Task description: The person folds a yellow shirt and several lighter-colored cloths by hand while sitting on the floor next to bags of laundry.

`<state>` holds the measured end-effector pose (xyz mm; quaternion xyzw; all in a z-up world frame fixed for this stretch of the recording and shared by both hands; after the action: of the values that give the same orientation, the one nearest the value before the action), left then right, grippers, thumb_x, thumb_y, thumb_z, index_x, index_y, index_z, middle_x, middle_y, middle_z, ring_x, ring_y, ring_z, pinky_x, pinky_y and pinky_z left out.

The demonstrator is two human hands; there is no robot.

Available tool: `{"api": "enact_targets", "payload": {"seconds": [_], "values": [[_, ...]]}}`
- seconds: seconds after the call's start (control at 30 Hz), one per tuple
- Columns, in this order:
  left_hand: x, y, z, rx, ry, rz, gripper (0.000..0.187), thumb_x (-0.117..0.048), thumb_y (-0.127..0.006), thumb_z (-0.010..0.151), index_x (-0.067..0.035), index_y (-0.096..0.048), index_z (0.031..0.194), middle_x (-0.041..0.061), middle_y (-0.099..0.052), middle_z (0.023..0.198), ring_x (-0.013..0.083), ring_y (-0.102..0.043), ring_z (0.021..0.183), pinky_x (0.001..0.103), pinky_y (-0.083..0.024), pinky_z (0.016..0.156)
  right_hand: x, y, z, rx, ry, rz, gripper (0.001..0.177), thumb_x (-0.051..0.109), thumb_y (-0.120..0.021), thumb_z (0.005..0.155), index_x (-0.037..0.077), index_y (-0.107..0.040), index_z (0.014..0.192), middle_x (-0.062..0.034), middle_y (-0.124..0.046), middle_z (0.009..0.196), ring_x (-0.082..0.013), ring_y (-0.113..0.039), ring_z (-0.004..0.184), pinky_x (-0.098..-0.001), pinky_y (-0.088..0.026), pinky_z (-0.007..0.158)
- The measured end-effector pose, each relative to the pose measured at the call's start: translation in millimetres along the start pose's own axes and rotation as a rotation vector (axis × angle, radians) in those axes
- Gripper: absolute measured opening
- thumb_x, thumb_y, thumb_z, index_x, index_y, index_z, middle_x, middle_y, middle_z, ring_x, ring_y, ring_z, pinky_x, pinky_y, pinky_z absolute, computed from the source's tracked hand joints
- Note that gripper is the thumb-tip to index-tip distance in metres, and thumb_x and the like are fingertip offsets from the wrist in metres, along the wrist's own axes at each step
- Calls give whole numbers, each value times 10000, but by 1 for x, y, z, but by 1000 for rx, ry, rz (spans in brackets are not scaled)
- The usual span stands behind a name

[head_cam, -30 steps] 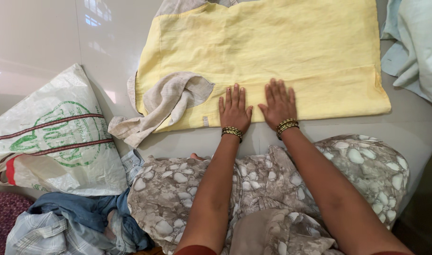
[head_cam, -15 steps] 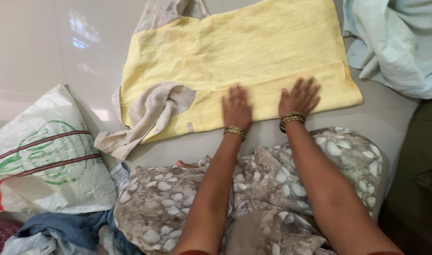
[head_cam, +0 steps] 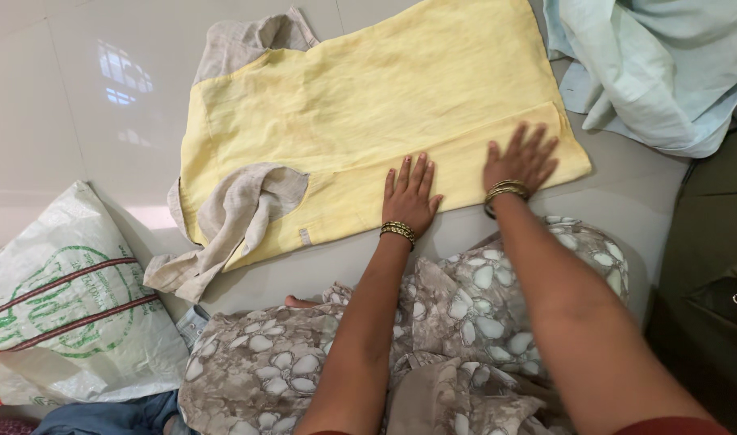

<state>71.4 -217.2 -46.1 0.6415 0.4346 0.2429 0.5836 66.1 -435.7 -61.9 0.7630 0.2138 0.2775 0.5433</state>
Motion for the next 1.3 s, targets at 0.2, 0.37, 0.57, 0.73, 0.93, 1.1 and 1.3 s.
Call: {"api": "enact_targets", "payload": {"seconds": [0.2, 0.37, 0.57, 0.73, 0.93, 1.1, 1.3], "values": [[1, 3, -2, 1, 11, 1, 697, -525, -391, 1008, -217, -250, 1617, -20, -125, 1709, 221, -96, 1573, 486, -71, 1265, -51, -1, 45, -39, -183, 56, 778, 513, -377, 1067, 58, -150, 1656, -156, -29, 1725, -358, 43, 1590, -573, 12, 1266], [-12, 2, 6, 10, -100, 39, 719, -357, -457, 949, -179, -267, 1620, 15, -132, 1716, 190, -125, 1576, 481, -86, 1274, -7, -37, 17, -202, 463, 2, 761, 459, -485, 1061, 64, -287, 1681, -117, -84, 1804, -325, -11, 1655, -540, -30, 1338], [-5, 6, 8, 10, -169, 21, 718, -344, -484, 939, -191, -283, 1611, -7, -152, 1713, 191, -142, 1578, 470, -108, 1284, 14, -13, 7, -41, 361, -37, 793, 588, -419, 1031, 187, -180, 1672, -85, -32, 1747, -316, 16, 1599, -574, -1, 1256], [-4, 5, 6, 12, -165, 9, 707, -377, -464, 957, -205, -256, 1610, -18, -145, 1702, 200, -133, 1566, 467, -106, 1274, -7, 10, 28, -35, 134, -13, 832, 625, -390, 1031, 155, -126, 1666, -85, 16, 1744, -307, 56, 1592, -569, 17, 1261], [5, 2, 4, 16, -57, -130, 712, -434, -487, 976, -177, -261, 1600, 2, -137, 1708, 218, -121, 1577, 461, -115, 1268, -21, 7, 34, -144, -22, 90, 835, 580, -441, 1058, 75, -178, 1668, -140, 2, 1741, -337, 47, 1599, -592, 8, 1262], [21, -31, 3, -178, -9, -331, 642, -355, -474, 1017, -130, -317, 1597, 73, -157, 1732, 255, -138, 1600, 435, -172, 1287, 29, -21, -6, -218, 382, -43, 717, 513, -492, 1028, 165, -337, 1635, -134, -115, 1739, -392, -30, 1574, -640, -48, 1209], [48, -43, -16, -259, 56, 82, 640, -370, -437, 1040, -188, -284, 1635, -20, -184, 1726, 192, -152, 1582, 442, -138, 1266, 80, -81, -87, -122, 792, -23, 563, 468, -414, 1057, 260, -422, 1579, -61, -224, 1728, -300, -132, 1600, -600, -120, 1245]]}}
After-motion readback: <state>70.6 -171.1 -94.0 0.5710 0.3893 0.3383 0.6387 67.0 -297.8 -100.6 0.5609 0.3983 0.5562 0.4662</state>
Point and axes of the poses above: each hand's wrist, its own z-axis towards the middle knuckle, its own y-axis out of the back of the hand, x = y × z, the point moved 3 cm from there along z, towards the middle knuckle
